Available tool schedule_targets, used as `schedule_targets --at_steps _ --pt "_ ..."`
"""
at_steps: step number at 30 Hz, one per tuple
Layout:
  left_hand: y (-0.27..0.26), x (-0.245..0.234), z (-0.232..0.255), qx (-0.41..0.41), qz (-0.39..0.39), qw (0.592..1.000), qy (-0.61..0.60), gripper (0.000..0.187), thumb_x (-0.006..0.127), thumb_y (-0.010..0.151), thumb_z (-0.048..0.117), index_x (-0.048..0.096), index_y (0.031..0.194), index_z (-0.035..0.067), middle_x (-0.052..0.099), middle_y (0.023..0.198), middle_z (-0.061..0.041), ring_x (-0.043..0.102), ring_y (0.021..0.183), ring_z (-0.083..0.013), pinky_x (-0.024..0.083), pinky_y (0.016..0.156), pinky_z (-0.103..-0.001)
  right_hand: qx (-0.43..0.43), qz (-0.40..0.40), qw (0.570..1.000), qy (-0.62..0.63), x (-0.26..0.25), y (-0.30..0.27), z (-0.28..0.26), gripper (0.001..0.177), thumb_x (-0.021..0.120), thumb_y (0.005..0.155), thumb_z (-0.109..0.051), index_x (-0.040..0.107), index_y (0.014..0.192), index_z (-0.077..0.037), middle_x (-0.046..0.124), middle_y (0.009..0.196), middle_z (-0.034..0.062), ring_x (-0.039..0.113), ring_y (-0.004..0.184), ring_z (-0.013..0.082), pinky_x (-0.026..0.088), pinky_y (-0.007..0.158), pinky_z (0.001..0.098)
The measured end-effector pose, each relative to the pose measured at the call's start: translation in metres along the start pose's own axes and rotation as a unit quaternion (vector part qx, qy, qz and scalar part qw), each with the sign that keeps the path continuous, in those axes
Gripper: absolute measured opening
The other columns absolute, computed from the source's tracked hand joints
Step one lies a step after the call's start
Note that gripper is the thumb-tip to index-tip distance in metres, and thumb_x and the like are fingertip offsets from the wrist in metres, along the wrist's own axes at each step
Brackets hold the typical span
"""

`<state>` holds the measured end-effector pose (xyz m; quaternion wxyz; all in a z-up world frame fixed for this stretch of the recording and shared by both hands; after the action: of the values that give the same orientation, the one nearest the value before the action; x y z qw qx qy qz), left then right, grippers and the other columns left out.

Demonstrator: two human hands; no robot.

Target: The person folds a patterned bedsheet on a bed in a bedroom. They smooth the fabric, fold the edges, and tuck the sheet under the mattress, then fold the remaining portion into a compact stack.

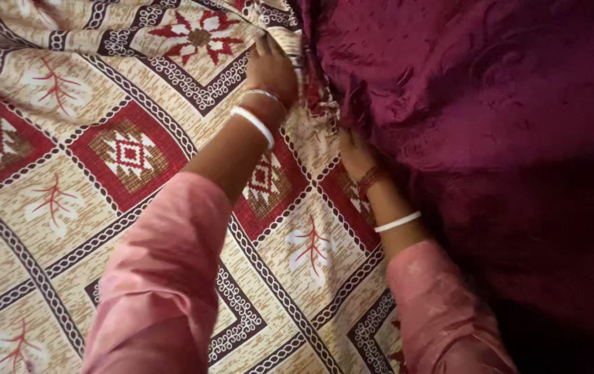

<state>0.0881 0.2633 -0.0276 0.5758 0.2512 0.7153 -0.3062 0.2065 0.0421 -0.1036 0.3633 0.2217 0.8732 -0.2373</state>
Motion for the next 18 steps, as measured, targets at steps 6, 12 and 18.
schedule_targets --at_steps 6,12,18 --pt "-0.079 -0.047 0.032 0.251 0.158 0.940 -0.171 0.027 0.071 0.094 0.028 0.070 0.116 0.013 0.071 0.103 -0.007 0.069 0.096 -0.0207 0.060 0.081 -0.034 -0.153 -0.087 0.966 0.188 0.003 0.002 0.008 0.046 0.041 0.111 -0.038 0.067 0.123 -0.002 0.076 0.116 0.0197 0.071 0.109 0.0320 0.053 0.099 0.0410" --pt "-0.094 -0.042 0.034 0.355 0.217 0.902 -0.112 0.034 0.067 0.096 0.014 0.070 0.128 0.022 0.064 0.114 -0.007 0.065 0.084 -0.0190 0.059 0.067 -0.031 -0.119 0.003 0.943 0.311 -0.033 -0.052 0.014 0.034 0.060 0.106 -0.019 0.067 0.132 0.001 0.075 0.111 0.0161 0.061 0.096 0.0154 0.050 0.086 0.0279" --pt "-0.057 -0.037 0.036 0.174 -0.061 0.982 -0.049 0.035 0.059 0.101 0.015 0.063 0.135 0.017 0.064 0.113 -0.011 0.065 0.081 -0.0175 0.061 0.065 -0.029 -0.253 0.088 0.926 0.266 -0.047 -0.079 -0.014 0.039 0.046 0.116 -0.009 0.042 0.153 0.004 0.057 0.153 0.0231 0.058 0.132 0.0166 0.045 0.110 0.0254"
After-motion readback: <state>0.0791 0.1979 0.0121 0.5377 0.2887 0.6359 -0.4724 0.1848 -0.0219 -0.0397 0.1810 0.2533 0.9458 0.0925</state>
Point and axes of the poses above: each hand's wrist, its own y-axis towards the middle knuckle, its own x-axis out of the palm, z = x × y, the point moved 3 cm from there along y, towards the middle knuckle
